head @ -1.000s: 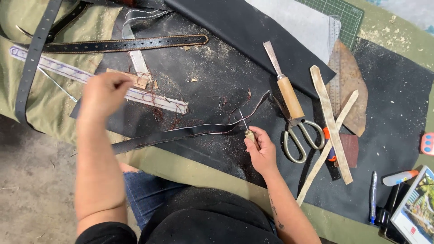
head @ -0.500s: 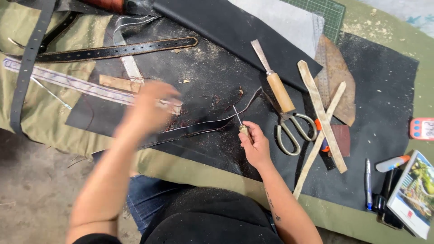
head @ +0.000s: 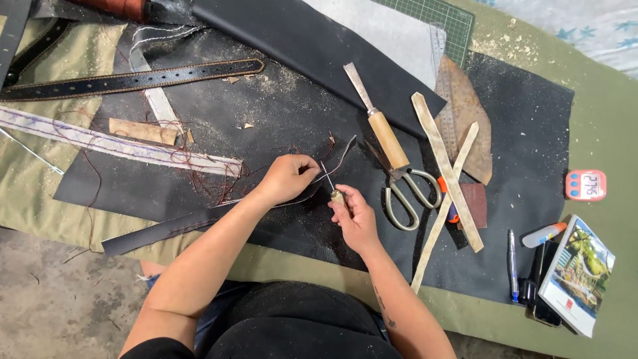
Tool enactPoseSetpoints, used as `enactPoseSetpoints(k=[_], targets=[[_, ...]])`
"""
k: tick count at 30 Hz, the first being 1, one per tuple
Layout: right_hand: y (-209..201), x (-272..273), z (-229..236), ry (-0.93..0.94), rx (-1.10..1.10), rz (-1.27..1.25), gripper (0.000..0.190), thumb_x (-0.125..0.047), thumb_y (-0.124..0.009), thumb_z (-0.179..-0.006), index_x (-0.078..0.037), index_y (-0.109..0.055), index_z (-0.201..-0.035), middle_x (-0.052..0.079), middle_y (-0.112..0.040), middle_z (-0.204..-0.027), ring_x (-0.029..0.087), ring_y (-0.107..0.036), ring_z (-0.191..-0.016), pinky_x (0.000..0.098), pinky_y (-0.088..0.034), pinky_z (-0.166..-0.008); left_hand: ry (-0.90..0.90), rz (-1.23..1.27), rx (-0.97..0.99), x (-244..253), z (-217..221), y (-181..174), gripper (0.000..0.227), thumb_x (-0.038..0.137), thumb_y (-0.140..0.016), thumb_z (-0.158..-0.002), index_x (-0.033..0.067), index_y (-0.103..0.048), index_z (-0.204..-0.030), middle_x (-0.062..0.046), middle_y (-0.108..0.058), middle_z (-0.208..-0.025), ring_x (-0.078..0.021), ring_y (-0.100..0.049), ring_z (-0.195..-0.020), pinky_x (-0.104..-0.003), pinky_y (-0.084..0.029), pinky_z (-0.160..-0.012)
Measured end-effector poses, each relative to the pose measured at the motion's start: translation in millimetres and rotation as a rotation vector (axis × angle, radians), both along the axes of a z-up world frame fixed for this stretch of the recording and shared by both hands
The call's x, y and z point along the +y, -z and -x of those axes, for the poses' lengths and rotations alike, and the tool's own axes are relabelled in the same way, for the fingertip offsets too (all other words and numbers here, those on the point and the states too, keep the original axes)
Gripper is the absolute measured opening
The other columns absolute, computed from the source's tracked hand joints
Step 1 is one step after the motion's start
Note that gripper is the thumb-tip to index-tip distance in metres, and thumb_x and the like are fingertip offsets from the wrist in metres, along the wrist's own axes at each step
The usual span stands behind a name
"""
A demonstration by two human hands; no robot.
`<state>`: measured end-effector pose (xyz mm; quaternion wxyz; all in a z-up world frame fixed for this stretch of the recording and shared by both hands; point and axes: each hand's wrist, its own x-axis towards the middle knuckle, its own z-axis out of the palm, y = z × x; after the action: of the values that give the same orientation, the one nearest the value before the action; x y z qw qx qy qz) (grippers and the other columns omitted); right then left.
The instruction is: Hand-stitching a leather belt using an awl and thread on a workshop table.
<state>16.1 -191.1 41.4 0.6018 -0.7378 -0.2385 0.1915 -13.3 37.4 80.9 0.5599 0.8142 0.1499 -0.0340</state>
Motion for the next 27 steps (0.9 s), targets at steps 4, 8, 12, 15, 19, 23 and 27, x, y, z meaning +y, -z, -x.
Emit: enactPoseSetpoints(k=[4,8,12,15,19,23,27], targets=[[1,-1,0,0.011,-0.020,0.004,0.036,-0.017,-0.063,-0.099,-0.004,-0.060,-0.132,0.017,-0.076,-0.092,0.016,-0.069,-0.065,0.0275,-0.061,-0.058,-0.048,0.022,0.018,-6,-6,10,0.022,0.014,-0.059,-0.096,0.0055,-0.078,-0.103,-0.013,-0.076,-0.084,-0.0289,-0.073,-0.084,-0.039,-0.060,-0.071],[6,-3,-1,0.008,-0.054,0.033,0.035,-0.016,-0.064,-0.098,-0.003,-0.061,-0.130,0.017,-0.076,-0.093,0.016,-0.070,-0.066,0.0300,-0.061,-0.059,-0.085,0.029,-0.005,-6,-12,18,0.020,0.014,-0.059,-0.096,0.0075,-0.077,-0.101,-0.011,-0.074,-0.079,-0.0251,-0.071,-0.079,-0.036,-0.059,-0.066],[5,-1,0,0.016,-0.071,0.048,0.033,-0.014,-0.066,-0.098,-0.003,-0.062,-0.129,0.017,-0.076,-0.091,0.016,-0.070,-0.065,0.0314,-0.060,-0.061,-0.107,-0.008,-0.054,-1,-16,14,0.018,0.014,-0.060,-0.097,0.0077,-0.077,-0.099,-0.010,-0.072,-0.078,-0.0238,-0.069,-0.075,-0.036,-0.057,-0.063],[6,1,0,0.023,-0.077,0.051,0.033,-0.014,-0.066,-0.097,-0.003,-0.062,-0.129,0.017,-0.076,-0.091,0.017,-0.070,-0.064,0.0322,-0.060,-0.062,-0.124,-0.050,-0.091,-3,-12,4,0.016,0.013,-0.061,-0.095,0.0072,-0.076,-0.097,-0.011,-0.071,-0.074,-0.0244,-0.068,-0.073,-0.035,-0.056,-0.062],[5,0,1,0.033,-0.084,0.057,0.033,-0.014,-0.066,-0.097,-0.004,-0.063,-0.129,0.017,-0.076,-0.090,0.017,-0.069,-0.064,0.0331,-0.060,-0.063,-0.183,-0.110,-0.145,-10,-7,4,0.013,0.013,-0.064,-0.094,0.0070,-0.076,-0.096,-0.011,-0.068,-0.072,-0.0257,-0.068,-0.070,-0.035,-0.057,-0.060],[5,1,2,0.044,-0.086,0.049,0.032,-0.012,-0.066,-0.097,-0.003,-0.063,-0.128,0.016,-0.075,-0.088,0.017,-0.069,-0.063,0.0337,-0.059,-0.063,-0.229,-0.104,-0.158,-15,0,11,0.014,0.011,-0.064,-0.093,0.0046,-0.076,-0.096,-0.013,-0.068,-0.072,-0.0263,-0.069,-0.070,-0.035,-0.057,-0.060],[4,1,3,0.049,-0.109,0.054,0.032,-0.012,-0.066,-0.097,-0.004,-0.063,-0.128,0.016,-0.075,-0.087,0.018,-0.069,-0.062,0.0335,-0.058,-0.061,-0.268,-0.168,-0.188,-19,3,29,0.012,0.013,-0.067,-0.091,0.0087,-0.077,-0.096,-0.010,-0.067,-0.072,-0.0262,-0.069,-0.070,-0.036,-0.057,-0.059]])
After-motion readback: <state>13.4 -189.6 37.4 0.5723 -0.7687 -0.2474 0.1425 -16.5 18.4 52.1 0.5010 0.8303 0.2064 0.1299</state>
